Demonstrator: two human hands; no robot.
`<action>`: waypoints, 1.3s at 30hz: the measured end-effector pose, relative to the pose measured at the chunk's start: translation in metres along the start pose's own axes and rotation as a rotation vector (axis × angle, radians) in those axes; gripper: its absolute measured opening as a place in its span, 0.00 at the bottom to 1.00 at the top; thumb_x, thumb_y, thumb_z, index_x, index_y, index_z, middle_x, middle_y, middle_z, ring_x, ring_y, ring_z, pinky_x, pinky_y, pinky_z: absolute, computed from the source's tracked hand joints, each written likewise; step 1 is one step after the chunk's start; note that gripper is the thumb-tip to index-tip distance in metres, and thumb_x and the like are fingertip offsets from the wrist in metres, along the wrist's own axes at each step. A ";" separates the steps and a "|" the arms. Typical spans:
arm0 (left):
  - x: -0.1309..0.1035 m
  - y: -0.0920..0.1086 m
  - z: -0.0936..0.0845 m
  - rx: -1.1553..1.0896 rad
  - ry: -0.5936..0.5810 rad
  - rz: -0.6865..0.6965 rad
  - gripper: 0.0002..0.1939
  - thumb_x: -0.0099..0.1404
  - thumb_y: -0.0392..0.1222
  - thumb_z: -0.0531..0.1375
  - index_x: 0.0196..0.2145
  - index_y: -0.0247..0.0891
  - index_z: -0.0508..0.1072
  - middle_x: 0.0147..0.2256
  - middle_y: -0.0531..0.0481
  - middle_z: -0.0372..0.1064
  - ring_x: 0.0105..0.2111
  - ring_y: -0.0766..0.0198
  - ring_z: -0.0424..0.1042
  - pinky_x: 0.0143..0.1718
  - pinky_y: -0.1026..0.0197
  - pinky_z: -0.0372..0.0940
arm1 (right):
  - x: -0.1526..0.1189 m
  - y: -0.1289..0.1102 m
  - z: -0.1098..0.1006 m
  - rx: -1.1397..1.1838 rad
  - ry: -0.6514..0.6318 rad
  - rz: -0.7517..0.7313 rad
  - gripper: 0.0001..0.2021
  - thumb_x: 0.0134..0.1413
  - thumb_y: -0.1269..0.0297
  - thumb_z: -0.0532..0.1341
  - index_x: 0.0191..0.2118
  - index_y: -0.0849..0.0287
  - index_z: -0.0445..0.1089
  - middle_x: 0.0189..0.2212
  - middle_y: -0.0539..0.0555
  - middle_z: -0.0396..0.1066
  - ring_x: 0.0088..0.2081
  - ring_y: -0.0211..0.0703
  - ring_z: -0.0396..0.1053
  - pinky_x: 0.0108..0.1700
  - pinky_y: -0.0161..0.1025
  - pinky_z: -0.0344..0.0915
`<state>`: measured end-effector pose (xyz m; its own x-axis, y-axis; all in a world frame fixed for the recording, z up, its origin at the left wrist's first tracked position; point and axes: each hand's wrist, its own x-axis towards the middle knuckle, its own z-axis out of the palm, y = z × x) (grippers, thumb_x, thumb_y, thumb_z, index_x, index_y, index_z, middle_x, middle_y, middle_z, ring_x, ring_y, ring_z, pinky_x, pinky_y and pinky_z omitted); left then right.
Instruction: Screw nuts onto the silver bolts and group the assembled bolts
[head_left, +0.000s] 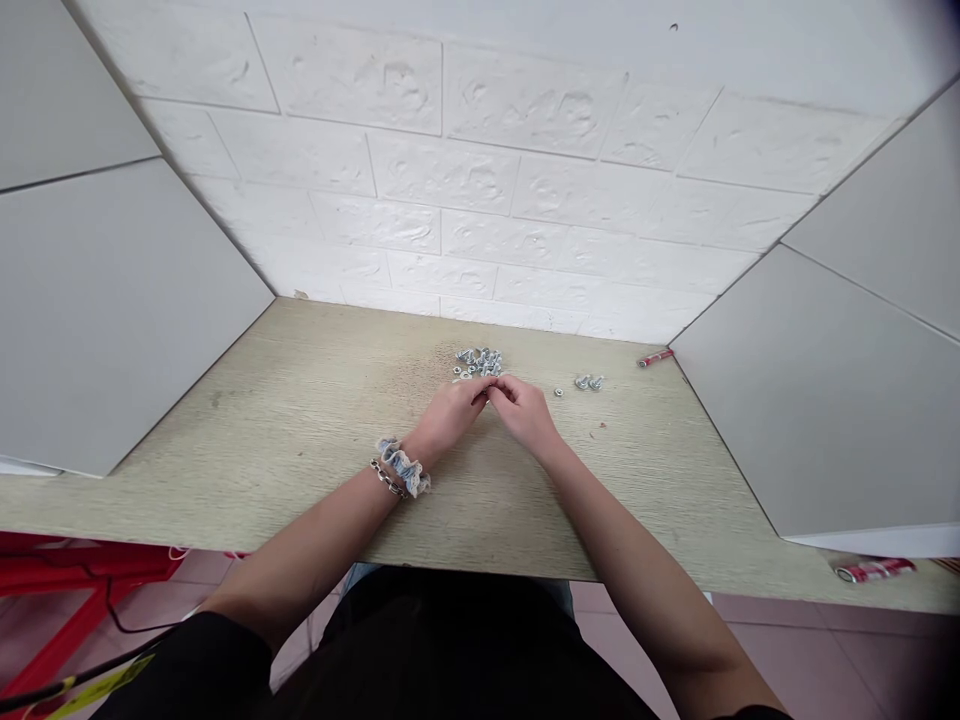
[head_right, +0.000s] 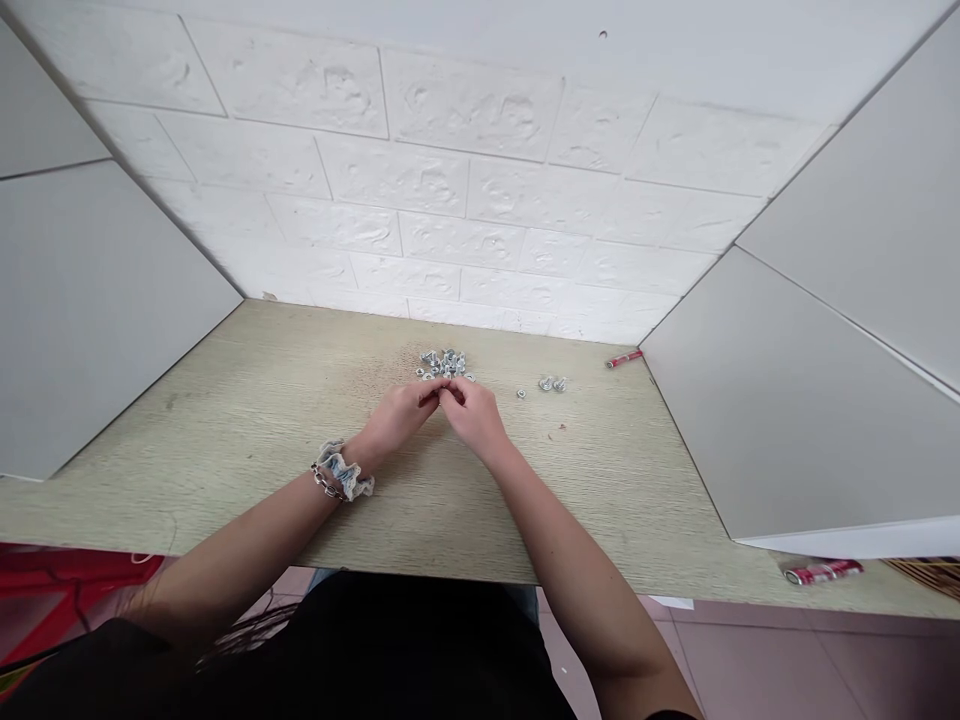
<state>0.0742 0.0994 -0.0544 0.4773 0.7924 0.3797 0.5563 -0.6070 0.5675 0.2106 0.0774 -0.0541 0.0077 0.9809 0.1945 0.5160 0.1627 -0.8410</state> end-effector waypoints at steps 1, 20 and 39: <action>0.000 0.000 0.000 0.004 0.005 0.007 0.15 0.62 0.34 0.51 0.45 0.41 0.69 0.39 0.52 0.71 0.37 0.66 0.70 0.40 0.65 0.64 | 0.000 0.000 0.000 0.027 -0.002 0.010 0.10 0.49 0.60 0.52 0.28 0.59 0.67 0.22 0.46 0.63 0.26 0.35 0.59 0.29 0.31 0.53; 0.001 0.003 -0.004 -0.100 0.042 -0.177 0.14 0.60 0.44 0.55 0.43 0.39 0.70 0.36 0.50 0.72 0.35 0.64 0.71 0.39 0.64 0.64 | 0.000 0.000 -0.003 0.017 0.034 -0.003 0.16 0.51 0.52 0.52 0.30 0.60 0.68 0.24 0.49 0.65 0.27 0.35 0.60 0.30 0.32 0.55; 0.002 -0.005 -0.005 0.050 0.051 -0.147 0.14 0.63 0.38 0.48 0.40 0.37 0.72 0.39 0.49 0.71 0.39 0.61 0.69 0.43 0.58 0.62 | 0.015 0.026 -0.069 -0.801 0.064 0.537 0.11 0.50 0.61 0.52 0.35 0.58 0.68 0.37 0.58 0.67 0.37 0.49 0.65 0.34 0.41 0.59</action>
<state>0.0686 0.1049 -0.0526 0.3541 0.8740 0.3327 0.6515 -0.4858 0.5827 0.2831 0.0894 -0.0384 0.4471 0.8918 -0.0689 0.8610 -0.4500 -0.2369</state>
